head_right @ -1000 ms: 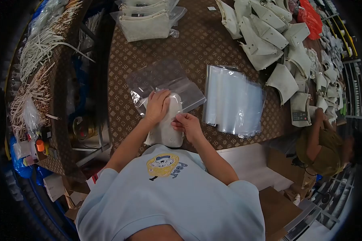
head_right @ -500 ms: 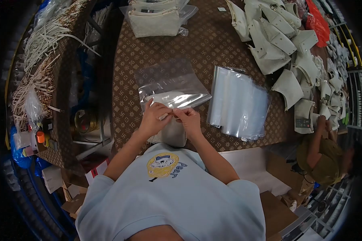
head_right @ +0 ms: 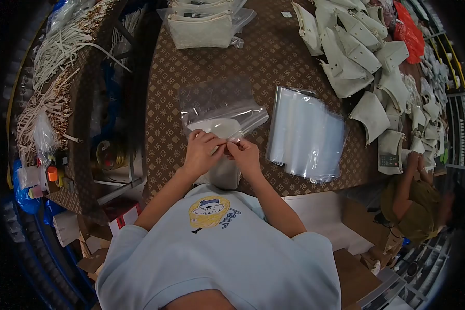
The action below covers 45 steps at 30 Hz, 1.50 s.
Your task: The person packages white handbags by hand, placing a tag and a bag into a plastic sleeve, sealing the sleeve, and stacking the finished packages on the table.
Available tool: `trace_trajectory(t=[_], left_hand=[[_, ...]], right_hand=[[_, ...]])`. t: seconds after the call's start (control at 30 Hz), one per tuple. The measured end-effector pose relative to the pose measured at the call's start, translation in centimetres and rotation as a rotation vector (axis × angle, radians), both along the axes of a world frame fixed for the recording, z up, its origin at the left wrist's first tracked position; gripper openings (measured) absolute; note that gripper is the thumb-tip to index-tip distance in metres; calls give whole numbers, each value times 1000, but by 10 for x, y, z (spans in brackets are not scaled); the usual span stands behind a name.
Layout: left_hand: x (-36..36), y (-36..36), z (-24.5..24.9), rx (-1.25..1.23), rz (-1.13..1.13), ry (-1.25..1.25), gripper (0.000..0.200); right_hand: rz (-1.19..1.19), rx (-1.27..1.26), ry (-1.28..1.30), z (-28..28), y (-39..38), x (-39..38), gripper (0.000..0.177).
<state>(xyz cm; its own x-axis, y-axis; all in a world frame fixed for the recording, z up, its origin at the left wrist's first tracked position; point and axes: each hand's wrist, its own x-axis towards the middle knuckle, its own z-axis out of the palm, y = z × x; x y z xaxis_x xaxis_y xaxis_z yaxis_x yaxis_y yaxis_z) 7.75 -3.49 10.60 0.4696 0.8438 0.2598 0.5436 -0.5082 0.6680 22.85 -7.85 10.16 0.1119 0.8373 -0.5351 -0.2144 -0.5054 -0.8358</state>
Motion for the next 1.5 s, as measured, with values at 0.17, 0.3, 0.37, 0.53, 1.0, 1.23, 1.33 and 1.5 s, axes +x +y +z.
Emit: trace_trajectory(t=[0.17,0.3,0.37,0.53,1.0,1.23,1.33,1.5], left_hand=[[5,1,-4,237,42,60,16],[2,2,-2,264,-2,104,16],[2,2,-1,257,-10,95,15],[3,11,30,350,111,-67,11],[-29,16,25,346,-2,221,6],[-73,47,22,318,232,403,4],[-74,65,25,156,284,538,9],[-60,67,55,204,454,-83,13]], right_hand=[[-18,53,-35,-1,1,-1,19],[-26,21,-58,3,1,-4,19],[-20,43,-114,-5,2,-4,18],[-52,-62,-84,-18,-4,5,16],[540,682,-1444,50,30,22,9],[538,531,-1686,45,56,77,11],[521,447,-1673,58,70,82,12],[-28,743,-1460,73,84,68,22]])
